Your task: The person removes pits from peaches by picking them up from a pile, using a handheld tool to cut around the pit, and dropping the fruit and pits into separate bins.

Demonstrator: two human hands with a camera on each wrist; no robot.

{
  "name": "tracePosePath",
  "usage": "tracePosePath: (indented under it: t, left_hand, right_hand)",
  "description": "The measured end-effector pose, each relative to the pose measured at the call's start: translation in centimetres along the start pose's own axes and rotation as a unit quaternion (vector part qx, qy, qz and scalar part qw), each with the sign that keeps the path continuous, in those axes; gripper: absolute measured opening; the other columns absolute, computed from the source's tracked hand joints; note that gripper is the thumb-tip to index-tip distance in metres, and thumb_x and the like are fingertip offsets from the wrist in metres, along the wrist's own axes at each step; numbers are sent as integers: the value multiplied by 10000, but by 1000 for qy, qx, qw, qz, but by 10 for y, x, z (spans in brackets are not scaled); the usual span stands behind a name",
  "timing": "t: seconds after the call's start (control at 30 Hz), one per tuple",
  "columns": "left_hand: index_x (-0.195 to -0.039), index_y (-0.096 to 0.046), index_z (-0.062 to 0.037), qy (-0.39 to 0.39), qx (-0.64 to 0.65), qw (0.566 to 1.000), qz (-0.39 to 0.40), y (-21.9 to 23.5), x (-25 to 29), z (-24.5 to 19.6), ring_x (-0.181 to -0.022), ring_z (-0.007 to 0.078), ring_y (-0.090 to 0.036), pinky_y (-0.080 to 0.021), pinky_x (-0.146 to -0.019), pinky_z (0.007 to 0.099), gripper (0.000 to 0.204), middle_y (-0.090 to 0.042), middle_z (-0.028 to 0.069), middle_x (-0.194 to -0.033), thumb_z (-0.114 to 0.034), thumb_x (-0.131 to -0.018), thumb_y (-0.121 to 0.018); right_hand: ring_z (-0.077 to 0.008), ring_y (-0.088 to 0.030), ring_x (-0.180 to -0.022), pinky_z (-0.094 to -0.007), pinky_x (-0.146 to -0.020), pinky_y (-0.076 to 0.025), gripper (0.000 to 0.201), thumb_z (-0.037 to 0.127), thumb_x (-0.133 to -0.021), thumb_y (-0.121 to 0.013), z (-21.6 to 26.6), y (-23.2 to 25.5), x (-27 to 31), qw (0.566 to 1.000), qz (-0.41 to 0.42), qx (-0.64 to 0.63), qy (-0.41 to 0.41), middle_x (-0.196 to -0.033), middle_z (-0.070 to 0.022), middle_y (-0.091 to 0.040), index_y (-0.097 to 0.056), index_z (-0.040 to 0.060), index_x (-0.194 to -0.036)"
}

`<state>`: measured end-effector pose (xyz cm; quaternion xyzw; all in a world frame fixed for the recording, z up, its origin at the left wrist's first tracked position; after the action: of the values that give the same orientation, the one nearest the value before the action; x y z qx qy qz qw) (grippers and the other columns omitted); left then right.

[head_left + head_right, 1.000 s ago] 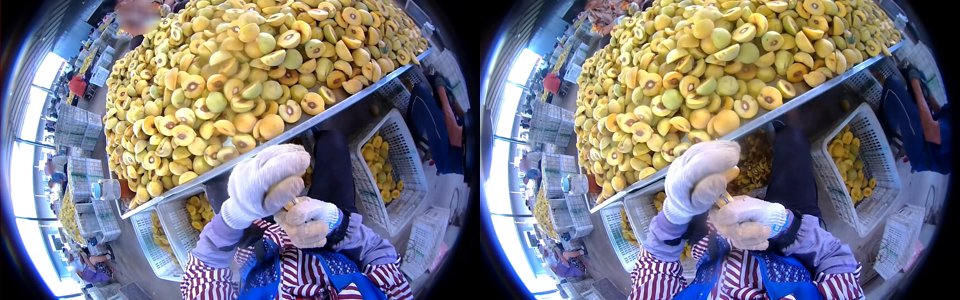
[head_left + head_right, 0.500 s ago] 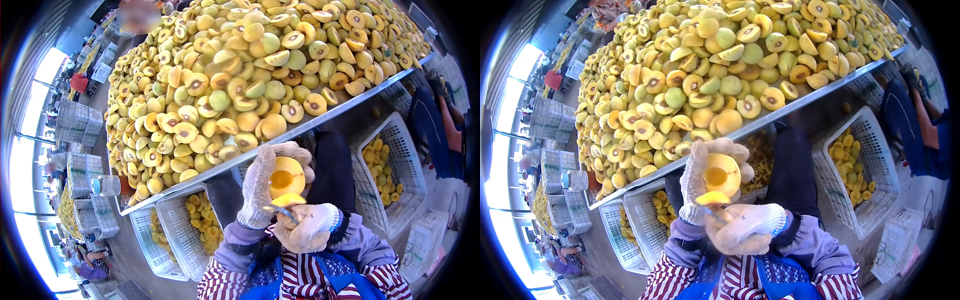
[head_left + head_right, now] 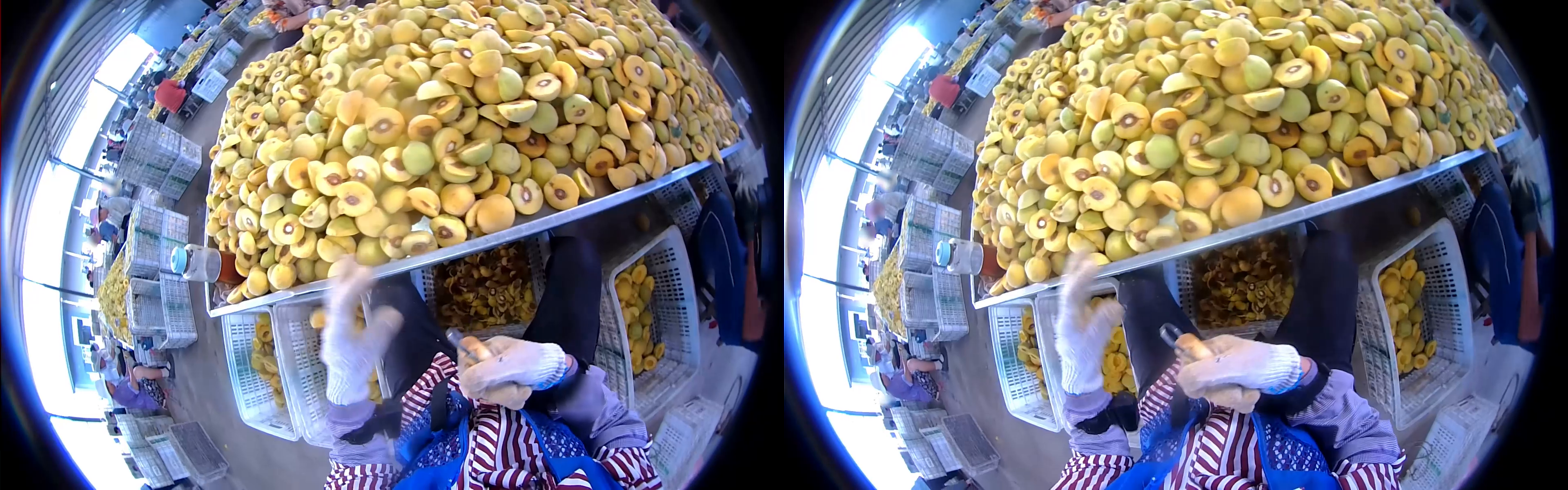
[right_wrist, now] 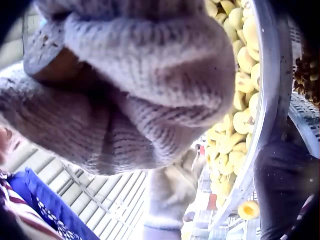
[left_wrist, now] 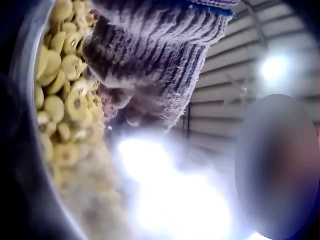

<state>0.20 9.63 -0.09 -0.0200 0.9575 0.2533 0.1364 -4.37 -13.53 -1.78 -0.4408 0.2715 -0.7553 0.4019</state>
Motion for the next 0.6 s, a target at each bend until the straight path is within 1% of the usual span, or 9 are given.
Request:
tracePosePath:
  t: [0.03,0.13,0.2,0.27,0.3,0.4,0.47,0.53,0.6]
  left_hand:
    - [-1206,-622,-36,47,169,983,53,-12,4,-17,-1282,295,-507,-411,-1066,424,462,-570,174,-1324,-40,-771,-777]
    - [-1125,-660,2,62,285,909,297,-24,9,-20,-1129,259,-619,-488,-962,348,304,-653,147,-1189,-63,-842,-750]
    - [-1089,-679,7,116,228,934,248,-29,8,-24,-1006,221,-665,-523,-888,329,218,-686,121,-1102,-63,-884,-704]
    - [-1064,-681,8,173,142,951,214,-33,0,-25,-988,180,-659,-523,-876,310,172,-683,123,-1104,-24,-898,-654]
    - [-1112,-667,-11,132,126,952,246,-33,-7,-22,-967,154,-658,-528,-862,297,205,-681,107,-1110,-32,-909,-643]
    - [-1179,-657,-88,206,371,880,214,-35,-35,3,-966,156,-675,-535,-824,275,276,-677,94,-1135,-125,-907,-689]
    - [-1187,-643,-98,34,44,998,20,-28,-74,47,-940,205,-680,-542,-814,311,312,-670,97,-1131,-181,-893,-704]
    - [-1144,-654,-112,-78,-180,976,-95,-15,-110,61,-929,263,-675,-547,-808,349,286,-666,92,-1124,-197,-878,-713]
    - [-1112,-673,-115,-46,-171,984,-32,-17,-117,57,-949,229,-671,-548,-810,338,254,-668,92,-1111,-180,-869,-711]
  right_hand:
    - [-61,-399,-387,-226,-343,-290,297,340,-946,-659,4,-8,-4,999,8,18,-33,-522,29,-457,-572,83,-825]
    - [-69,-475,-435,-213,-378,-338,331,365,-898,-717,6,-6,-12,997,-54,45,-35,-612,1,-541,-598,59,-858]
    - [-85,-548,-527,-222,-461,-415,357,369,-878,-738,1,-3,-14,960,-228,132,94,-698,-28,-599,-620,34,-912]
    - [-106,-637,-728,-247,-652,-507,418,349,-842,-777,-3,5,-16,858,-393,269,192,-854,-55,-678,-636,4,-1032]
    - [-104,-635,-748,-253,-678,-511,415,336,-841,-780,2,0,-12,849,-401,284,194,-861,-47,-681,-633,7,-1047]
    - [-96,-625,-769,-257,-698,-511,413,313,-839,-787,3,2,-11,864,-399,243,187,-868,-36,-680,-631,9,-1071]
    - [-85,-617,-762,-250,-687,-509,401,295,-839,-788,5,3,-13,885,-387,190,177,-866,-33,-675,-634,10,-1076]
    - [-67,-608,-748,-239,-670,-505,378,269,-842,-786,10,1,-11,902,-375,140,162,-863,-29,-669,-640,12,-1077]
    - [-40,-585,-674,-215,-607,-486,334,220,-861,-765,9,4,-12,882,-390,181,193,-853,-23,-658,-636,15,-1090]
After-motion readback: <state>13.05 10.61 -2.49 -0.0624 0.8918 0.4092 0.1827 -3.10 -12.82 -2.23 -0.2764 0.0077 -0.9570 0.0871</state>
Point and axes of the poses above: each hand's wrist, its own x-axis away from the middle knuckle, its own y-axis out of the back of the hand, z = x × y, the point moved 2 cm from there along -x, towards the middle knuckle
